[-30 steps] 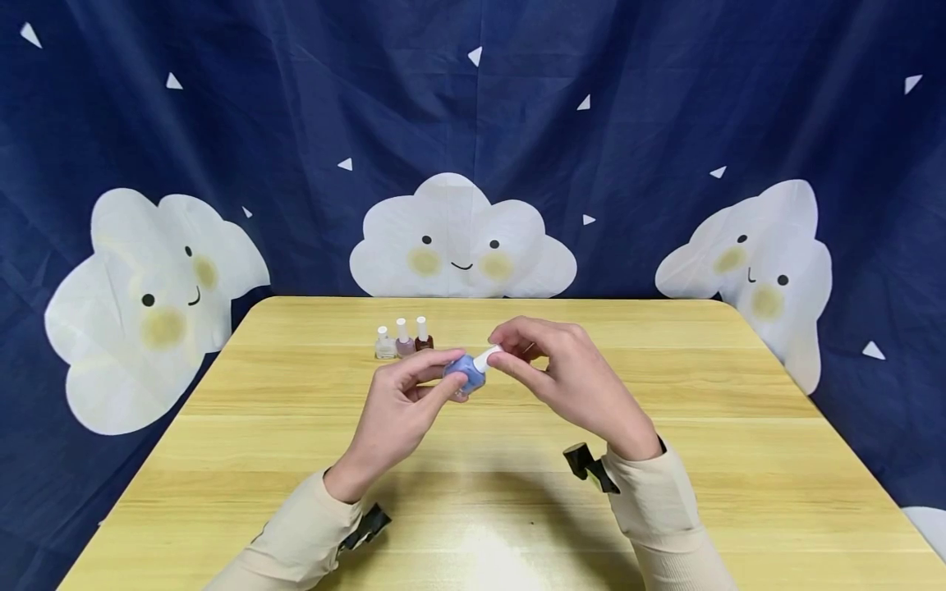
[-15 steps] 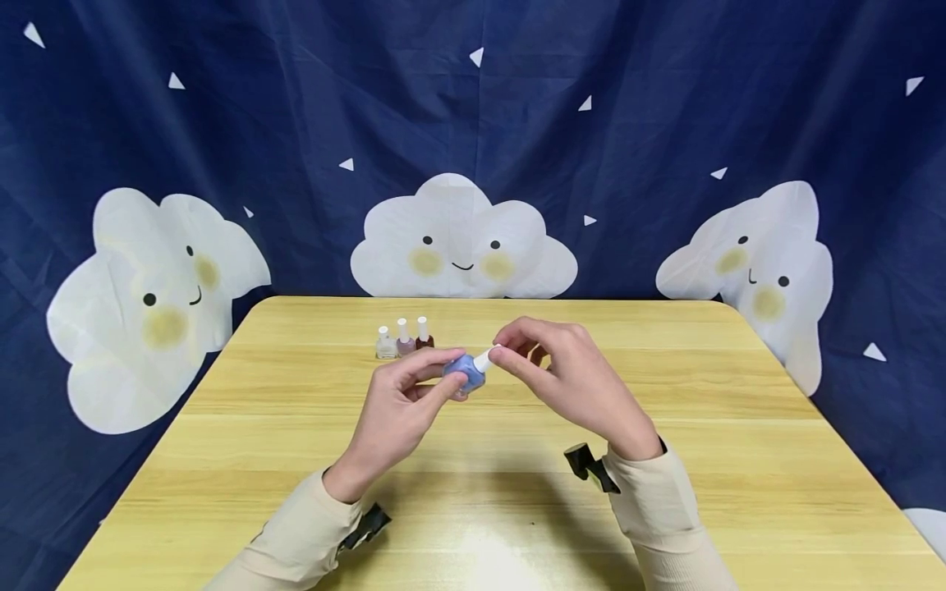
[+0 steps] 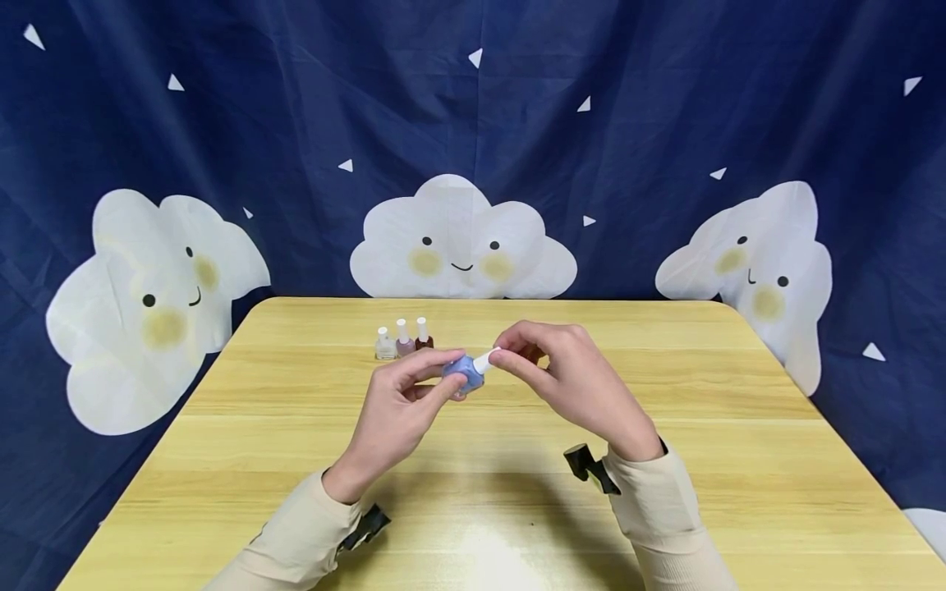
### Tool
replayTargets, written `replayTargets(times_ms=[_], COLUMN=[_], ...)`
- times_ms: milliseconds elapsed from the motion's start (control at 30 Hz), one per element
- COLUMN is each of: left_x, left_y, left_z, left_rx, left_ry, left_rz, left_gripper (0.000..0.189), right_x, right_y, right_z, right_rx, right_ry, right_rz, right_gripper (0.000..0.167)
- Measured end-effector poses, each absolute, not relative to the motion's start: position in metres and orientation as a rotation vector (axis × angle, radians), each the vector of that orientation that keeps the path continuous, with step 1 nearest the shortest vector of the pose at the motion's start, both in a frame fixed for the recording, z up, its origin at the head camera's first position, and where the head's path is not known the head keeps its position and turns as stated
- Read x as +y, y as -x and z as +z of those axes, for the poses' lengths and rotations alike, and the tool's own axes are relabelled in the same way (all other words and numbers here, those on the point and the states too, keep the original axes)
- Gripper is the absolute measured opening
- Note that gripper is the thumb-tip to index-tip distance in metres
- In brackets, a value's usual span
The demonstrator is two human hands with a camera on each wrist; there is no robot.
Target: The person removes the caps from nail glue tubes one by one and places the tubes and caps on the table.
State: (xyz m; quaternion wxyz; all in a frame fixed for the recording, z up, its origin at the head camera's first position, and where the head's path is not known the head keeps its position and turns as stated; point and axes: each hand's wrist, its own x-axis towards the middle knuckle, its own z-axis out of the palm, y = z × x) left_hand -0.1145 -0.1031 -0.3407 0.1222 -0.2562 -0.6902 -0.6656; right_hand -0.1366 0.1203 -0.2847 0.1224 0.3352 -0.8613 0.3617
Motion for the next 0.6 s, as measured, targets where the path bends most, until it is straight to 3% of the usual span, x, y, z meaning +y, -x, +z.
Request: replayTargets(times_ms=[600], left_x=[-0.1031], left_y=[0.1147], left_z=[-0.3412], left_rx=[-2.019], left_ry=[0.741], left_rz=[-1.937], left_gripper=[0.028], right_x=[0.1194], right_y=[0.1359], right_z=[-0.2850], right_rx=[-2.478], right_ry=[-1.015], right_rz=[1.112], right_gripper=[0.007])
